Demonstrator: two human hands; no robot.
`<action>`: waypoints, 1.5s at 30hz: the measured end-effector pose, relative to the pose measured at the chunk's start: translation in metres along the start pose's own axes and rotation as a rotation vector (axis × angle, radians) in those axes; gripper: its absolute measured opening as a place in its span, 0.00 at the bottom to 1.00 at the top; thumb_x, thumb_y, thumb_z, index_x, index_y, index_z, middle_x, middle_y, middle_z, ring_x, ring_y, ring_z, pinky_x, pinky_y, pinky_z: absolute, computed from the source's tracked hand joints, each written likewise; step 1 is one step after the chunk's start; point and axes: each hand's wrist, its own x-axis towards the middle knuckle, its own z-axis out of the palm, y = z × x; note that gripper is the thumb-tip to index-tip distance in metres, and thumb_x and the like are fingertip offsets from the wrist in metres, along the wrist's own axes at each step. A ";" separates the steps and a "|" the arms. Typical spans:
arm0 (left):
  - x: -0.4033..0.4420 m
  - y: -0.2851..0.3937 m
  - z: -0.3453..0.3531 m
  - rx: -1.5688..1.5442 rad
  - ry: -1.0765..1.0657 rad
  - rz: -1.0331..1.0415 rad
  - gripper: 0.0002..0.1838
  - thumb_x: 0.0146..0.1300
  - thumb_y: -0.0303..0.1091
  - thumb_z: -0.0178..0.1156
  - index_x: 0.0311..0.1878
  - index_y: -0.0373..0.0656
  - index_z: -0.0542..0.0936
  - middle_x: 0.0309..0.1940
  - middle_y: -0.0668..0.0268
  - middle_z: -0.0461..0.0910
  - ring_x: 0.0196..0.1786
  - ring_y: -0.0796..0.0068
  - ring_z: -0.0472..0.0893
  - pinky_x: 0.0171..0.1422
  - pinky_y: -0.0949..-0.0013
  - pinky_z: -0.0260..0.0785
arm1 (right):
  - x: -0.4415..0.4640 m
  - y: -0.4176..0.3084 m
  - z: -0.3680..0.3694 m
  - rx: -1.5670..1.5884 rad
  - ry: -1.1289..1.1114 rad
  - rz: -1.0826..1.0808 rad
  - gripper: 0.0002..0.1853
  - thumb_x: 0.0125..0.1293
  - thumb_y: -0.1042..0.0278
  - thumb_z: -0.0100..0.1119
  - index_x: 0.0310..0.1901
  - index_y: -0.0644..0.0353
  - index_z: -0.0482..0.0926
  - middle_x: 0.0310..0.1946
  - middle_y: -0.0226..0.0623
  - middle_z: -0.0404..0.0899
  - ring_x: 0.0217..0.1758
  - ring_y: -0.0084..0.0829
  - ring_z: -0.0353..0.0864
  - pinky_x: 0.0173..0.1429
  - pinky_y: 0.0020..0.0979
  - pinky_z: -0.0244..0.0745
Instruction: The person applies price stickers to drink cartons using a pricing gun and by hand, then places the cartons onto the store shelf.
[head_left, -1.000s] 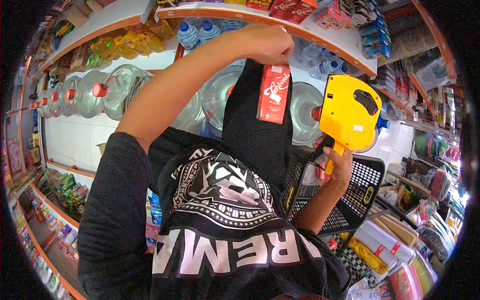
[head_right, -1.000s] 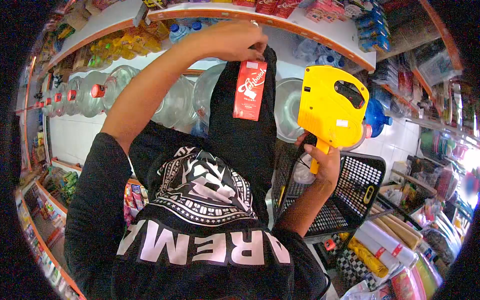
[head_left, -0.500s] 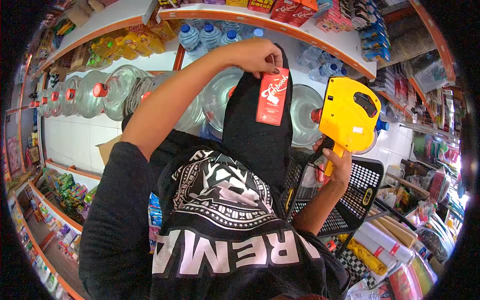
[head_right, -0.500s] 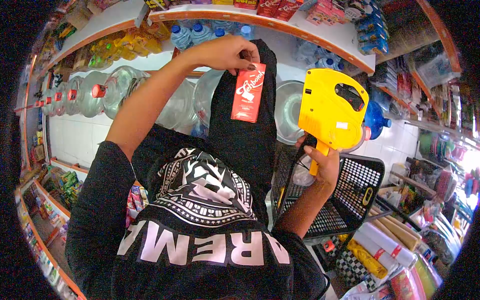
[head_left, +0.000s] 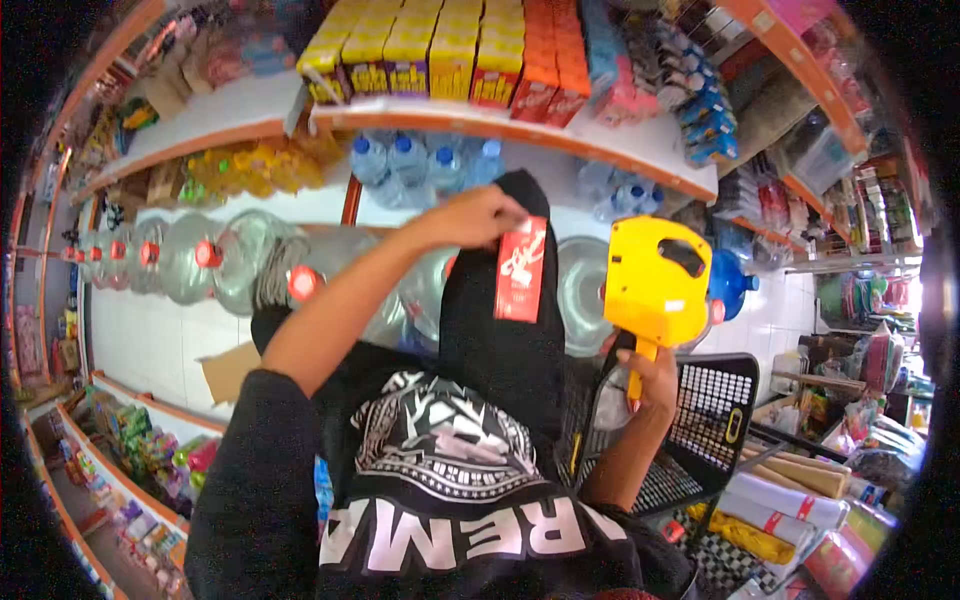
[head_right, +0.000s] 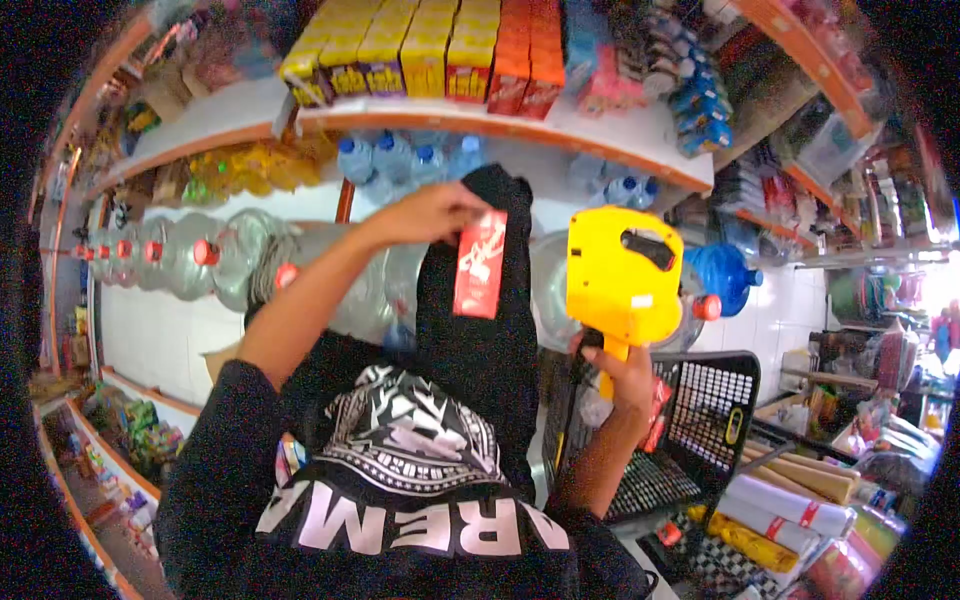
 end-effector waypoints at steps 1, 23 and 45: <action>-0.004 0.006 0.002 0.059 0.007 0.009 0.12 0.63 0.34 0.52 0.45 0.38 0.79 0.29 0.65 0.78 0.29 0.79 0.76 0.32 0.73 0.72 | 0.000 -0.001 0.001 0.006 -0.007 -0.004 0.23 0.42 0.79 0.59 0.46 0.66 0.71 0.33 0.38 0.77 0.36 0.33 0.78 0.42 0.30 0.71; -0.057 0.066 -0.061 -0.003 -0.139 -0.260 0.20 0.47 0.25 0.63 0.47 0.41 0.76 0.40 0.66 0.78 0.42 0.78 0.75 0.47 0.73 0.69 | 0.019 -0.009 0.002 0.173 0.001 -0.073 0.24 0.42 0.80 0.60 0.46 0.65 0.71 0.33 0.39 0.77 0.35 0.34 0.79 0.42 0.34 0.75; 0.309 0.107 -0.246 1.430 0.804 0.607 0.20 0.51 0.29 0.56 0.50 0.48 0.73 0.49 0.55 0.74 0.55 0.52 0.71 0.58 0.54 0.62 | 0.026 0.039 -0.072 0.307 0.444 0.018 0.27 0.43 0.81 0.59 0.50 0.65 0.65 0.33 0.39 0.76 0.36 0.34 0.78 0.44 0.34 0.75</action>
